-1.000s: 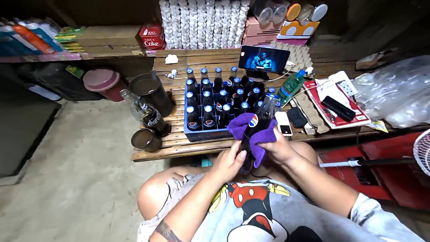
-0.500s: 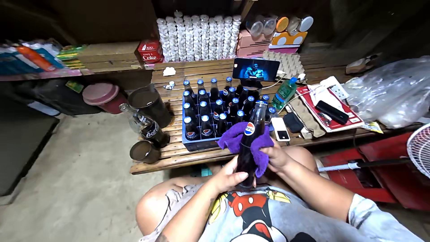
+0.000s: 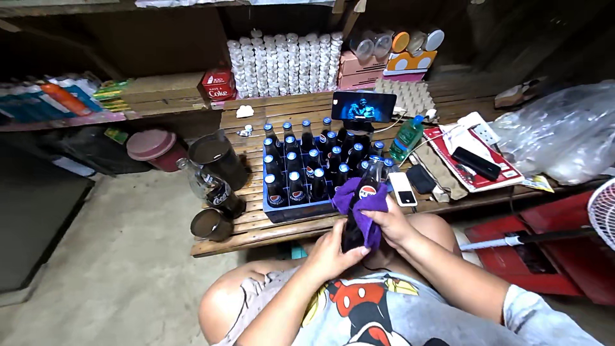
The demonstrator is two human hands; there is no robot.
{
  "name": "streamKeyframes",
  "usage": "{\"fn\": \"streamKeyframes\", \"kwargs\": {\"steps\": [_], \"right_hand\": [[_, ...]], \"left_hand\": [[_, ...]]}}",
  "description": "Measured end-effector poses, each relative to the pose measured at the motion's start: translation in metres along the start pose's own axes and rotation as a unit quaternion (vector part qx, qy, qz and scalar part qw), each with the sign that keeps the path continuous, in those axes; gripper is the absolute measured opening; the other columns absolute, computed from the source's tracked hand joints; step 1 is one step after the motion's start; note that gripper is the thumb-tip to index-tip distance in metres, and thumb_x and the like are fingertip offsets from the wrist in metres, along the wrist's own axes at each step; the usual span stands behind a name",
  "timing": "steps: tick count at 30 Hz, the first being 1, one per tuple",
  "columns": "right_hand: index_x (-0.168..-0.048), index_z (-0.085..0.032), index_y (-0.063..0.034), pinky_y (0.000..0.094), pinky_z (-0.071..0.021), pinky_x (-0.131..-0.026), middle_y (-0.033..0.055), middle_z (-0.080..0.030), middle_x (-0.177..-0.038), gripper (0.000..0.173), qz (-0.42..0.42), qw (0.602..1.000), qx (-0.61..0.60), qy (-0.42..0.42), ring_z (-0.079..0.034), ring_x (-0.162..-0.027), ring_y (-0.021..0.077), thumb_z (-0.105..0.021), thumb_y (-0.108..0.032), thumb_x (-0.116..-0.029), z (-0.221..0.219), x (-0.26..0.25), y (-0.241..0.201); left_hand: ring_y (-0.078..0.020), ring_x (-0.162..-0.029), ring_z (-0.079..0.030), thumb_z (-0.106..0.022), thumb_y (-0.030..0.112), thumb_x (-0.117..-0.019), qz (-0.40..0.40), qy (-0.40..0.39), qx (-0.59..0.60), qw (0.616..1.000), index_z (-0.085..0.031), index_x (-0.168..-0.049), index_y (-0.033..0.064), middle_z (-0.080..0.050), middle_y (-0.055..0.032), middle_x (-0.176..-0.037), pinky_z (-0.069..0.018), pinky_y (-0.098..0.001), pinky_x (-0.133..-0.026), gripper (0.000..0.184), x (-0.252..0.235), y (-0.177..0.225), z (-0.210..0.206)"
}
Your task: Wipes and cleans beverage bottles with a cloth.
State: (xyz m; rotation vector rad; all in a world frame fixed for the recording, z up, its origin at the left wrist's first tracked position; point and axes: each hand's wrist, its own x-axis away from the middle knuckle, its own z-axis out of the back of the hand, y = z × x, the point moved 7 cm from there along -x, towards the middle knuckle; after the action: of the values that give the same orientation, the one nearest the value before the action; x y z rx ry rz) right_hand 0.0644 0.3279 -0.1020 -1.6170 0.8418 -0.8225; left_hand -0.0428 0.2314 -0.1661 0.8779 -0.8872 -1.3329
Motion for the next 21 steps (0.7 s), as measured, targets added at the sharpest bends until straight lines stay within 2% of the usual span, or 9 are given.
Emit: {"fn": "streamKeyframes", "kwargs": {"steps": [2, 4, 5, 7, 9, 12, 15, 17, 21], "right_hand": [[-0.133, -0.041, 0.0013, 0.0222, -0.0586, -0.089, 0.0, -0.068, -0.108, 0.069, 0.017, 0.999, -0.034, -0.001, -0.068, -0.098, 0.0033, -0.076, 0.001, -0.0732, -0.001, 0.003, -0.006], [-0.122, -0.046, -0.0036, 0.0223, -0.0597, -0.084, -0.0041, -0.07, -0.099, 0.059, 0.037, 0.996, -0.081, 0.002, -0.069, -0.091, 0.0023, -0.077, -0.001, -0.0718, 0.0, 0.004, -0.01], [-0.118, -0.049, -0.0062, 0.0224, -0.0601, -0.082, -0.0059, -0.071, -0.096, 0.056, 0.051, 0.993, -0.105, -0.005, -0.07, -0.088, 0.0019, -0.08, -0.004, -0.0712, 0.0, 0.005, -0.012], [-0.114, -0.055, -0.0101, 0.0225, -0.0607, -0.081, -0.0079, -0.074, -0.093, 0.056, 0.078, 0.987, -0.138, -0.031, -0.071, -0.087, 0.0014, -0.088, -0.011, -0.0681, -0.002, 0.008, -0.013], [-0.114, -0.058, -0.0131, 0.021, -0.0602, -0.082, -0.0105, -0.074, -0.095, 0.06, 0.093, 0.985, -0.137, -0.056, -0.071, -0.088, -0.0005, -0.092, -0.021, -0.0662, -0.005, 0.01, -0.014], [-0.113, -0.058, -0.0124, 0.0205, -0.0602, -0.081, -0.0099, -0.074, -0.093, 0.063, 0.086, 0.988, -0.123, -0.042, -0.071, -0.086, -0.0006, -0.094, -0.025, -0.0635, -0.003, 0.009, -0.015], [-0.115, -0.056, -0.0104, 0.0213, -0.0601, -0.081, -0.0093, -0.073, -0.093, 0.069, 0.078, 0.991, -0.104, -0.018, -0.07, -0.086, 0.0001, -0.095, -0.032, -0.0625, 0.001, 0.005, -0.011], [-0.117, -0.053, -0.0082, 0.0211, -0.0597, -0.081, -0.0088, -0.072, -0.093, 0.07, 0.075, 0.994, -0.084, -0.004, -0.069, -0.086, 0.0, -0.094, -0.027, -0.0639, 0.002, 0.004, -0.009], [-0.129, -0.043, 0.0026, 0.0201, -0.0575, -0.085, 0.0009, -0.066, -0.102, 0.064, 0.048, 0.997, -0.001, 0.054, -0.067, -0.093, 0.0016, -0.077, -0.003, -0.0743, 0.005, -0.002, -0.004]], "left_hand": [[-0.0134, -0.12, -0.063, -0.07, 0.055, -0.0888, -0.055, -0.025, 0.171, 0.984, -0.042, -0.145, -0.0047, -0.065, -0.0128, -0.13, -0.0522, -0.0365, -0.104, 0.087, 0.0, 0.001, -0.001], [-0.0077, -0.118, -0.062, -0.071, 0.053, -0.0896, -0.097, -0.084, 0.359, 0.924, -0.036, -0.143, -0.0058, -0.063, -0.0056, -0.13, -0.0521, -0.0309, -0.103, 0.087, 0.001, 0.005, -0.005], [-0.0079, -0.114, -0.065, -0.073, 0.054, -0.0884, -0.102, -0.116, 0.423, 0.893, -0.036, -0.144, -0.0007, -0.065, -0.0015, -0.127, -0.0538, -0.0314, -0.101, 0.086, 0.003, 0.006, -0.008], [-0.01, -0.105, -0.071, -0.073, 0.054, -0.088, -0.11, -0.171, 0.494, 0.846, -0.049, -0.141, 0.0134, -0.074, 0.0018, -0.116, -0.0572, -0.0319, -0.095, 0.071, 0.006, 0.008, -0.016], [-0.0057, -0.099, -0.071, -0.071, 0.052, -0.0909, -0.125, -0.197, 0.5, 0.834, -0.055, -0.137, 0.0206, -0.075, 0.006, -0.11, -0.0577, -0.0276, -0.09, 0.058, 0.007, 0.011, -0.02], [-0.0056, -0.094, -0.071, -0.071, 0.053, -0.0903, -0.111, -0.148, 0.46, 0.868, -0.049, -0.136, 0.0088, -0.073, 0.0045, -0.108, -0.0591, -0.0288, -0.087, 0.068, 0.007, 0.01, -0.018], [-0.0061, -0.109, -0.066, -0.073, 0.051, -0.0886, -0.073, -0.086, 0.373, 0.921, -0.043, -0.141, -0.0068, -0.067, -0.0053, -0.123, -0.0553, -0.0296, -0.098, 0.084, 0.005, 0.006, -0.012], [-0.0095, -0.116, -0.064, -0.071, 0.049, -0.0876, -0.044, -0.042, 0.262, 0.963, -0.047, -0.142, -0.0067, -0.066, -0.0123, -0.127, -0.0527, -0.0318, -0.102, 0.082, 0.004, 0.005, -0.006], [-0.0313, -0.118, -0.066, -0.064, 0.06, -0.0887, 0.042, 0.021, -0.005, 0.999, -0.052, -0.144, 0.0026, -0.07, -0.0195, -0.122, -0.0493, -0.0536, -0.104, 0.08, 0.001, 0.003, 0.004]]}}
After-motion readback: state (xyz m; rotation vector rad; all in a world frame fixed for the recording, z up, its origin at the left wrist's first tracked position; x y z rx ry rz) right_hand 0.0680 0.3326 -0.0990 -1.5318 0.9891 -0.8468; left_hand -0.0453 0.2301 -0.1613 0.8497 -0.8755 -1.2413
